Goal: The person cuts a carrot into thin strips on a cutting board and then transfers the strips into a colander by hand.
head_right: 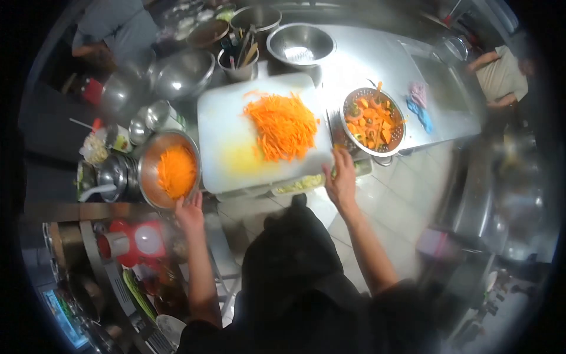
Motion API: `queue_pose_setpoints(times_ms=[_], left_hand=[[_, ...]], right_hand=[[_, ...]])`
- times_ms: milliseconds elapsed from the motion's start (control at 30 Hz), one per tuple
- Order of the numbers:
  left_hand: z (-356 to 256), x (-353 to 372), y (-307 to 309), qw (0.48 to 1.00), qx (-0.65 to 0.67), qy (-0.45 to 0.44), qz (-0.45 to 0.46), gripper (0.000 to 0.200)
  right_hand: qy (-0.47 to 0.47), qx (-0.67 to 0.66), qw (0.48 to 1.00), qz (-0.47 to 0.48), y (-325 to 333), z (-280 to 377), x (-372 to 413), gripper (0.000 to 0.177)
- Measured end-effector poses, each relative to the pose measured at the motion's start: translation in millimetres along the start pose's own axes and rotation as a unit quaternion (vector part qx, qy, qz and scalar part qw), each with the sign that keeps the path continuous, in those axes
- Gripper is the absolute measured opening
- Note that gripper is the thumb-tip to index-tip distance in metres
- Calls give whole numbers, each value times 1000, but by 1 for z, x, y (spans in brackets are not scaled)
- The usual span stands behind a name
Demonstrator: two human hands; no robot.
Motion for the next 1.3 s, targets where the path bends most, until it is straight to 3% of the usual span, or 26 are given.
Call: queue_pose_setpoints(times_ms=[67, 167, 300, 367, 467, 500, 567, 633, 700, 767, 833, 1000, 1067, 1167, 1300], left_hand=[[1, 25, 10, 999, 5, 7, -37, 49], [-13, 69, 20, 993, -35, -12, -111, 53], [-26, 138, 81, 992, -116, 9, -39, 57], [-25, 173, 99, 975, -205, 78, 34, 55], [4, 199, 142, 931, -338, 136, 25, 43], [20, 196, 145, 931, -337, 142, 19, 43], [66, 181, 138, 856, -489, 154, 67, 35], [113, 160, 130, 896, -372, 242, -2, 30], [151, 131, 128, 872, -394, 282, 70, 29], [173, 99, 115, 814, -471, 324, 105, 41], [176, 84, 70, 872, -345, 336, 91, 39], [168, 10, 42, 797, -468, 350, 152, 41], [160, 11, 7, 744, -496, 375, 244, 46], [159, 11, -5, 707, -504, 409, 280, 50], [157, 8, 8, 701, -504, 418, 282, 52]], right_hand=[[72, -135, 988, 5, -1, 32, -1, 46], [74, -187, 979, 28, -36, 27, -58, 52], [53, -263, 952, 150, -123, 8, -135, 60], [92, -254, 940, 209, -150, 15, -153, 57], [131, -266, 917, 266, -157, 32, -150, 52], [171, -265, 909, 273, -152, 39, -150, 50], [164, -284, 901, 285, -148, 43, -146, 48], [145, -327, 886, 297, -147, 47, -141, 48], [143, -331, 878, 314, -149, 48, -136, 48], [165, -336, 870, 322, -147, 54, -130, 48], [196, -312, 871, 325, -145, 59, -126, 48], [229, -295, 860, 347, -143, 68, -112, 46], [216, -319, 849, 362, -141, 69, -102, 46], [211, -347, 832, 378, -135, 74, -79, 45], [234, -347, 822, 386, -116, 91, -39, 44]])
Point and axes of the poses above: each hand's wrist, its own x-axis away from the middle knuckle, its own y-axis out of the back of the hand, z = x × y, the point moved 8 cm from there along -x, towards the middle knuckle, and after that the axes turned 7 degrees about -z, right-handed, at the moved point
